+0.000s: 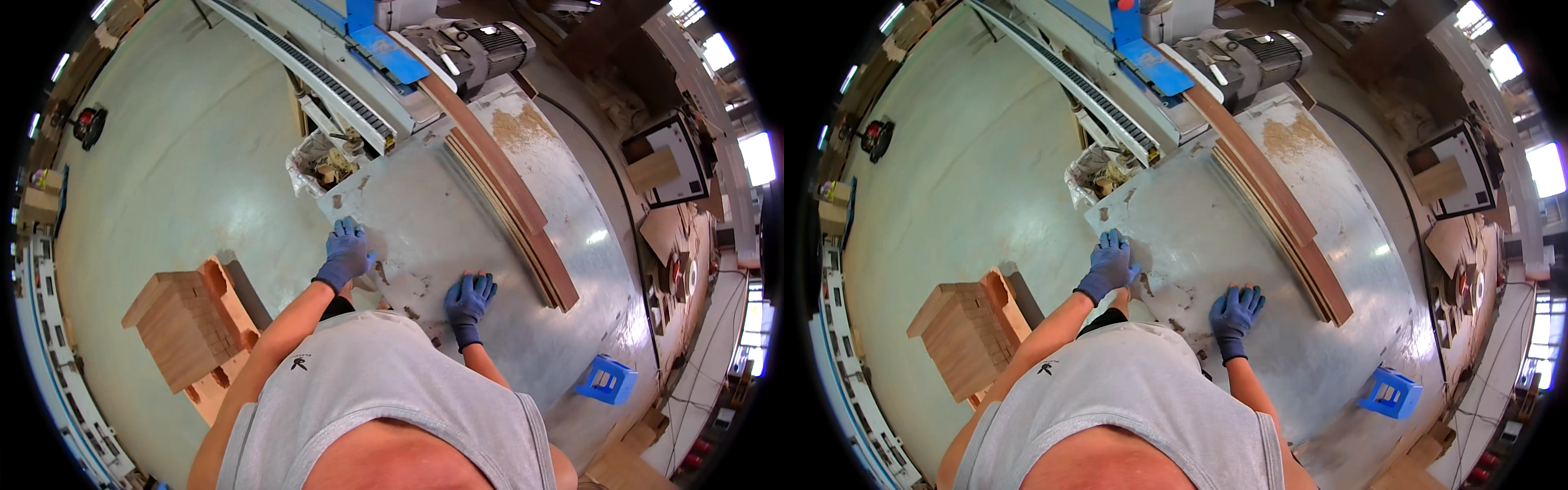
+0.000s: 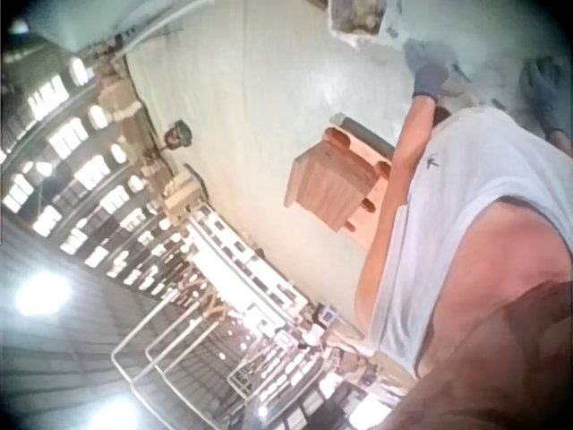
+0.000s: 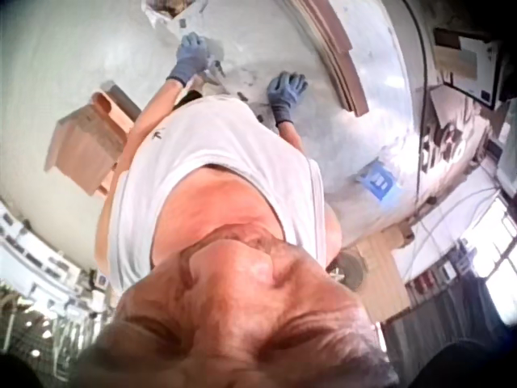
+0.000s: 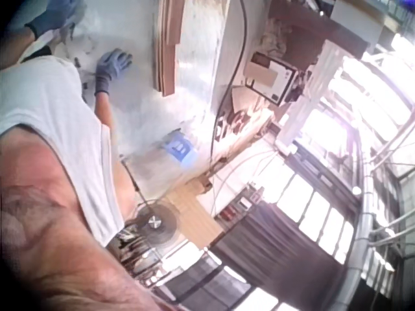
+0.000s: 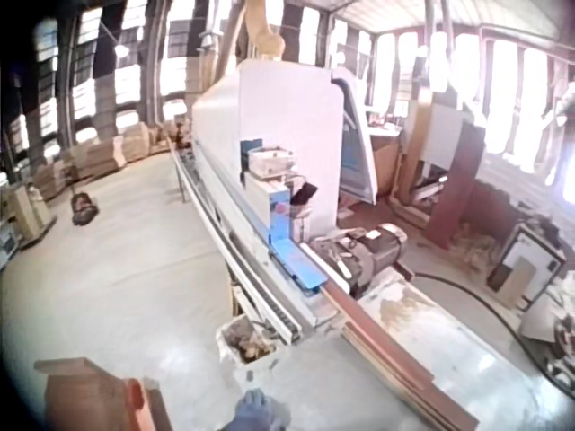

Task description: The person gathers and aligns stacks of wooden planks on a metal work table and stacks them onto a pallet by hand.

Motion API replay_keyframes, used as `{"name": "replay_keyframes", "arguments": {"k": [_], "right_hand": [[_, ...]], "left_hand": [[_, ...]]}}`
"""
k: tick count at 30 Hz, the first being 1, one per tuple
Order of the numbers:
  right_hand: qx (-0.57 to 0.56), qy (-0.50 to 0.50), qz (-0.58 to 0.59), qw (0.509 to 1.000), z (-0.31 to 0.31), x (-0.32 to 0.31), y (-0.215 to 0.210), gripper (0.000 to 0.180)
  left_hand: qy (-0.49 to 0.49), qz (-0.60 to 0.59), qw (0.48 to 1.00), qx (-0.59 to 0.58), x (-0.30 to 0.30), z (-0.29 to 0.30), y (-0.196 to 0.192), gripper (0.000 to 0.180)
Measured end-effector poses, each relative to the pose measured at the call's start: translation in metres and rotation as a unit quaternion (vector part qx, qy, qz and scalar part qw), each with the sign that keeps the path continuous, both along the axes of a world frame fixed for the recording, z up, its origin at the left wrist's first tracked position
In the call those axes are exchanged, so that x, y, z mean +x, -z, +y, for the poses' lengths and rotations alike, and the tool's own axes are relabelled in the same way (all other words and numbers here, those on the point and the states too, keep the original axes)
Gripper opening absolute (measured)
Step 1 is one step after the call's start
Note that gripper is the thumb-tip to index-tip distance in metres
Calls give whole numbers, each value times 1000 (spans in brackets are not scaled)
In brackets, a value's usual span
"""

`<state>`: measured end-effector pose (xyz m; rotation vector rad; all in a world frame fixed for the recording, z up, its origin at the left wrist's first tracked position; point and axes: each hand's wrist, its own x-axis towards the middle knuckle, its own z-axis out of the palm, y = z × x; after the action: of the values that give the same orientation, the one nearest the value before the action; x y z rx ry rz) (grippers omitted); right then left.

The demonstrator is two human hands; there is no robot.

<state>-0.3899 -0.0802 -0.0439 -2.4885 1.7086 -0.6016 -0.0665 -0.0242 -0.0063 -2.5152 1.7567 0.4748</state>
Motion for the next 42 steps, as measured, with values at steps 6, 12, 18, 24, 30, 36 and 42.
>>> {"name": "replay_keyframes", "arguments": {"k": [6,12,18,24,30,36,42], "right_hand": [[-6,3,-11,1000,-1,0,1,40],[-8,2,-23,1000,0,1,-2,38],[-14,7,-26,1000,0,1,-3,37],[-11,6,-28,1000,-1,1,-5,39],[-4,9,-26,1000,-2,0,-4,40],[-4,12,-30,999,-2,0,-4,39],[165,34,-69,983,-17,5,-40,34]], "left_hand": [[12,-30,999,-17,-2,-1,-1,73],[20,-63,997,-30,-2,2,5,74],[18,-48,998,-21,-1,1,8,72],[25,-59,997,-30,0,2,10,72],[21,-54,998,-26,0,2,11,75],[11,-20,999,42,-1,-3,-2,81],[10,-33,999,25,-1,-1,2,80]]}}
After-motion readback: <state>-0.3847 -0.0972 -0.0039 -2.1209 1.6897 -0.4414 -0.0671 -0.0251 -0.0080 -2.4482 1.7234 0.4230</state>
